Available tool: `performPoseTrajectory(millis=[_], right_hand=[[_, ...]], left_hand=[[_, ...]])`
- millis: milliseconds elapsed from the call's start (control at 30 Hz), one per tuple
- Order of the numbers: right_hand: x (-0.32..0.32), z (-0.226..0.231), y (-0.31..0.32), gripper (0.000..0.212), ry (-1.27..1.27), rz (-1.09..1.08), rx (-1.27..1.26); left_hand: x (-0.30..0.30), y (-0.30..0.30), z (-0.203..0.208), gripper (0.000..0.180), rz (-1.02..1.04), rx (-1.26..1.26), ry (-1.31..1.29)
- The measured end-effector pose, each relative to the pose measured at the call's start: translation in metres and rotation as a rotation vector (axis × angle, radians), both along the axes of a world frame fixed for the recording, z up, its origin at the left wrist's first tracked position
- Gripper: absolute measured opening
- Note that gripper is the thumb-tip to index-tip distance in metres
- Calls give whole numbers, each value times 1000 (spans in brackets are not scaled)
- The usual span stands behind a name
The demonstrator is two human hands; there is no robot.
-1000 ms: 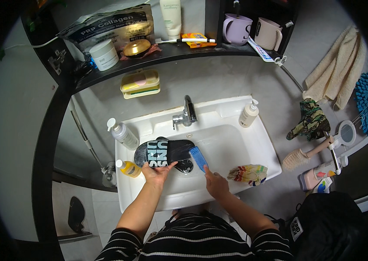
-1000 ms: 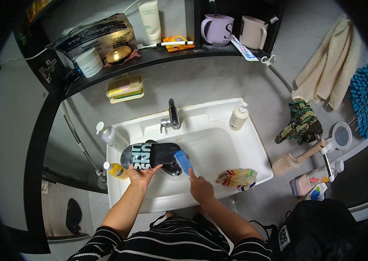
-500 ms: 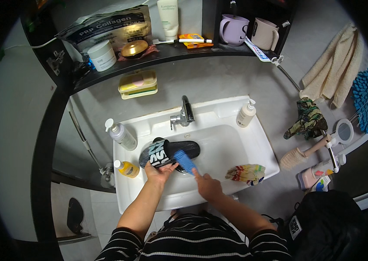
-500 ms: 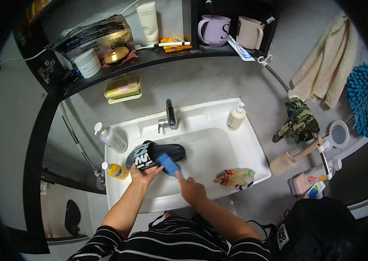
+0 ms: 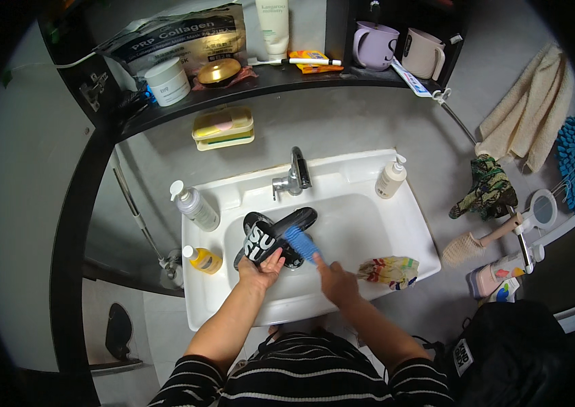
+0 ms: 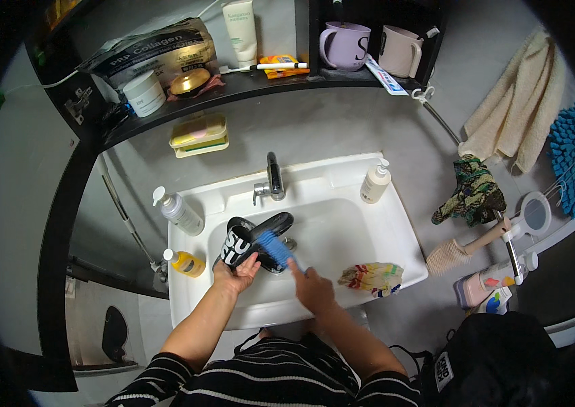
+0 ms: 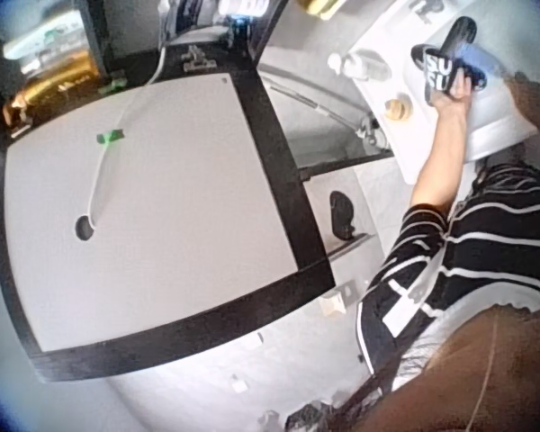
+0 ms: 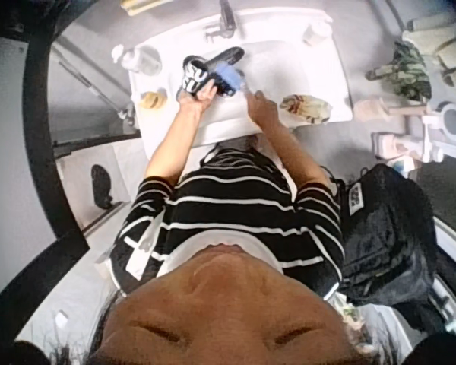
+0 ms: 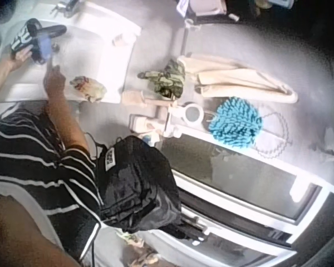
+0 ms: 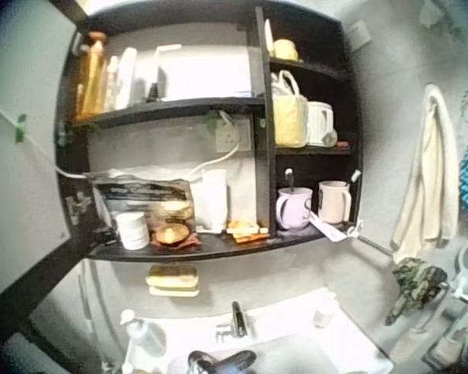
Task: The person scrubs a black slipper with a blue brush over a white sink. They hold the slipper in their left hand and scrub the top and bottom surfaces with the brush in their right hand, repeatedly turning the slipper to clean different areas.
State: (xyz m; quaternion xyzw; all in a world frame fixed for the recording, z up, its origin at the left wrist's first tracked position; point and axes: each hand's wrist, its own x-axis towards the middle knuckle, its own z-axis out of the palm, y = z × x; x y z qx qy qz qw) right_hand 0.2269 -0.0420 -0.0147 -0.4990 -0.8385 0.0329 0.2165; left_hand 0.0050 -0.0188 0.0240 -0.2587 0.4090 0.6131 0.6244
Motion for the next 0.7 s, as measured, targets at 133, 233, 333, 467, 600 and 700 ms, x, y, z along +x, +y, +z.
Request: performPoseTrajectory(millis=[133,233,333,467,600,700], right_hand=[[-4,-7,-2,50,-75,-7,-91],[-13,-6,-13,51,-40,119,-42],[5,-4,10,46,41,-9,73],[14,13,32,40,306,-45,9],[12,21,48,37,770,106,-76],[30,38,59,41,873,102,-791]], left_hand=[[3,-4,-1,46,-20,16,4],[2,-6,-7,46,-3,93,-70],[-6,-9,2,47,-10,-37,36],[-21,-8,-10,46,-60,-79,46],[-42,-10,-23,48,-247,21,-19],[-61,-9,-29,46,-353,36,21]])
